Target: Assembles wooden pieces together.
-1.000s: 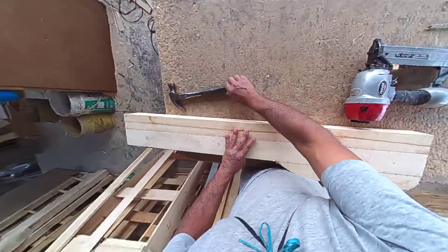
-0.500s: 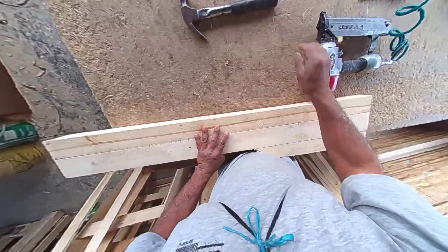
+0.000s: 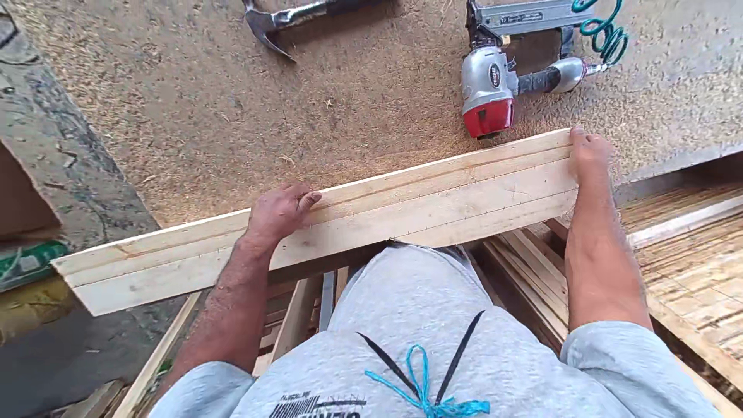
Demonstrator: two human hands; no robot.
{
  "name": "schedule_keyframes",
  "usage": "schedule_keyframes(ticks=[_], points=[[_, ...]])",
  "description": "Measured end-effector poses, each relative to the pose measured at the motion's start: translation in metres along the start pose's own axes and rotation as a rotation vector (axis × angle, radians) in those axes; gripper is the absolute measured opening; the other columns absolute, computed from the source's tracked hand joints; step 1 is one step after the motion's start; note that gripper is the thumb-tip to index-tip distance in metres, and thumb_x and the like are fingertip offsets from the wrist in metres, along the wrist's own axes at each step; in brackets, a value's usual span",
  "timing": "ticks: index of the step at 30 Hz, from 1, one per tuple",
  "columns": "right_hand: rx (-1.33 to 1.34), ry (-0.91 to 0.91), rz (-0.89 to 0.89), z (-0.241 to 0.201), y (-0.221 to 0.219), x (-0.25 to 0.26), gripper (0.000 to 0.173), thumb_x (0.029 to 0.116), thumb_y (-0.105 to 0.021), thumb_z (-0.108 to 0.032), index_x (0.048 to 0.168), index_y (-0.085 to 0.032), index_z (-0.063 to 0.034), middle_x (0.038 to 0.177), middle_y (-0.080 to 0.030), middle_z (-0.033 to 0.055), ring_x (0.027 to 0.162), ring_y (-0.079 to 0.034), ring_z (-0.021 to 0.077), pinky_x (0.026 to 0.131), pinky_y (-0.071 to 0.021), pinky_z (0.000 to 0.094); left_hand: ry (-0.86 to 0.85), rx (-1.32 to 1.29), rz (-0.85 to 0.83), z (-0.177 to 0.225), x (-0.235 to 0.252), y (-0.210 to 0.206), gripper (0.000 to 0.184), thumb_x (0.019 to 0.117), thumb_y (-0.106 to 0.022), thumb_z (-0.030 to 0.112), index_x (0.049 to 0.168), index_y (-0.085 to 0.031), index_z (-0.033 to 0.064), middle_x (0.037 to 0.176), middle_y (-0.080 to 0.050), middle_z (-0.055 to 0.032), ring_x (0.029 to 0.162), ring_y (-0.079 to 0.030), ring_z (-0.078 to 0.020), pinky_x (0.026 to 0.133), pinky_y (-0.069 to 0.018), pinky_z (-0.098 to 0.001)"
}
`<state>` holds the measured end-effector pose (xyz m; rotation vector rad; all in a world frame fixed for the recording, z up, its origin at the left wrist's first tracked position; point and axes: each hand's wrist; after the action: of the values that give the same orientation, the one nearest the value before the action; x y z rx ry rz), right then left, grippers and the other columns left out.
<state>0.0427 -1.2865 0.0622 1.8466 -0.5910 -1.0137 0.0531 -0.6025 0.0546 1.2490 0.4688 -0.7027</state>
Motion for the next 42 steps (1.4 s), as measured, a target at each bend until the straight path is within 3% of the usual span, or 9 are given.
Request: schedule_keyframes(ticks=[4,15,20,24,26,29,33,37,42], points=[[0.112,-0.173,-0.201,-0.005,-0.012,0.027,0.103,0.0836,-0.032,-0.094,0.127,-0.067,-0.0068,0.124,-0.066,0.0242,0.117,-0.065,0.0376,0.095,-0.0499,0.0677,-0.019,-0.005,-0.028,-0.018,0.002,-0.006,0.082,0.0987,-0.019,0.075,0.122,-0.071,0.0156,0.126,-0.069,-0.0193,0.122,-0.063,-0.0416,0.099,-0.0459,-0.0700],[0.048,-0.150,-0.184,-0.010,-0.006,0.020,0.079,0.0918,-0.042,-0.076,0.113,-0.068,-0.0051,0.115,-0.066,0.0245,0.107,-0.065,0.0403,0.083,-0.0486,0.0683,-0.005,-0.090,0.044,-0.010,-0.019,-0.016,0.072,0.1018,-0.027,0.069,0.126,-0.071,0.0164,0.127,-0.070,-0.0143,0.126,-0.061,-0.0360,0.108,-0.0439,-0.0607],[-0.070,-0.086,-0.140,-0.002,-0.008,0.019,0.105,0.0859,-0.026,-0.093,0.114,-0.068,-0.0010,0.114,-0.067,0.0306,0.110,-0.065,0.0470,0.087,-0.0472,0.0737,0.039,-0.075,0.077,-0.024,-0.019,-0.019,0.078,0.0986,-0.027,0.075,0.130,-0.068,0.0175,0.131,-0.068,-0.0136,0.128,-0.060,-0.0345,0.110,-0.0435,-0.0582],[-0.231,0.016,-0.195,0.021,0.010,-0.006,0.103,0.0957,-0.018,-0.083,0.124,-0.064,0.0045,0.123,-0.063,0.0362,0.121,-0.059,0.0504,0.098,-0.0428,0.0737,0.000,0.031,0.276,-0.051,-0.064,-0.025,0.101,0.0836,-0.041,0.090,0.143,-0.057,0.0100,0.154,-0.047,-0.0237,0.144,-0.042,-0.0447,0.120,-0.0269,-0.0649],[-0.230,0.002,-0.228,0.043,0.013,-0.020,0.094,0.1001,-0.024,-0.076,0.117,-0.066,0.0061,0.117,-0.064,0.0350,0.115,-0.062,0.0472,0.095,-0.0444,0.0718,-0.145,0.065,0.282,-0.052,-0.094,-0.041,0.105,0.0765,-0.055,0.090,0.149,-0.052,0.0131,0.161,-0.037,-0.0263,0.150,-0.032,-0.0473,0.121,-0.0236,-0.0673],[0.034,-0.120,-0.215,0.078,0.001,-0.032,0.083,0.0993,-0.030,-0.076,0.121,-0.066,-0.0045,0.113,-0.070,0.0178,0.103,-0.070,0.0272,0.089,-0.0567,0.0559,-0.243,0.116,0.235,-0.040,-0.122,-0.081,0.106,0.0749,-0.077,0.067,0.159,-0.038,0.0159,0.167,-0.022,-0.0274,0.155,-0.018,-0.0500,0.122,-0.0177,-0.0707],[-0.097,-0.087,-0.198,0.066,0.002,-0.042,0.087,0.1033,-0.023,-0.071,0.116,-0.068,0.0030,0.116,-0.067,0.0289,0.112,-0.066,0.0401,0.096,-0.0485,0.0650,-0.212,0.130,0.406,-0.030,-0.109,-0.103,0.092,0.0740,-0.074,0.016,0.159,-0.039,0.0154,0.164,-0.028,-0.0284,0.152,-0.021,-0.0547,0.117,-0.0194,-0.0764],[-0.289,-0.084,-0.199,0.044,0.013,-0.046,0.088,0.1037,-0.021,-0.070,0.115,-0.069,0.0025,0.117,-0.067,0.0310,0.115,-0.064,0.0457,0.095,-0.0468,0.0686,-0.219,0.162,0.423,-0.028,-0.103,-0.102,0.095,0.0700,-0.073,0.011,0.158,-0.039,0.0162,0.164,-0.030,-0.0263,0.152,-0.021,-0.0546,0.114,-0.0198,-0.0787],[-0.296,0.257,0.036,-0.019,0.015,-0.052,0.063,0.1007,-0.056,-0.050,0.140,-0.057,-0.0017,0.141,-0.055,0.0285,0.132,-0.053,0.0456,0.108,-0.0432,0.0641,-0.206,0.172,0.447,-0.027,-0.101,-0.104,0.092,0.0707,-0.071,0.008,0.157,-0.042,0.0161,0.164,-0.032,-0.0253,0.152,-0.023,-0.0537,0.115,-0.0206,-0.0779]])
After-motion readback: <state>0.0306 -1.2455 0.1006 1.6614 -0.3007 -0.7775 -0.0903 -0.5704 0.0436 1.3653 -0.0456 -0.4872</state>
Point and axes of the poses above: each hand's wrist, its own x-axis towards the middle knuckle, its own y-axis out of the back of the hand, z = x × y
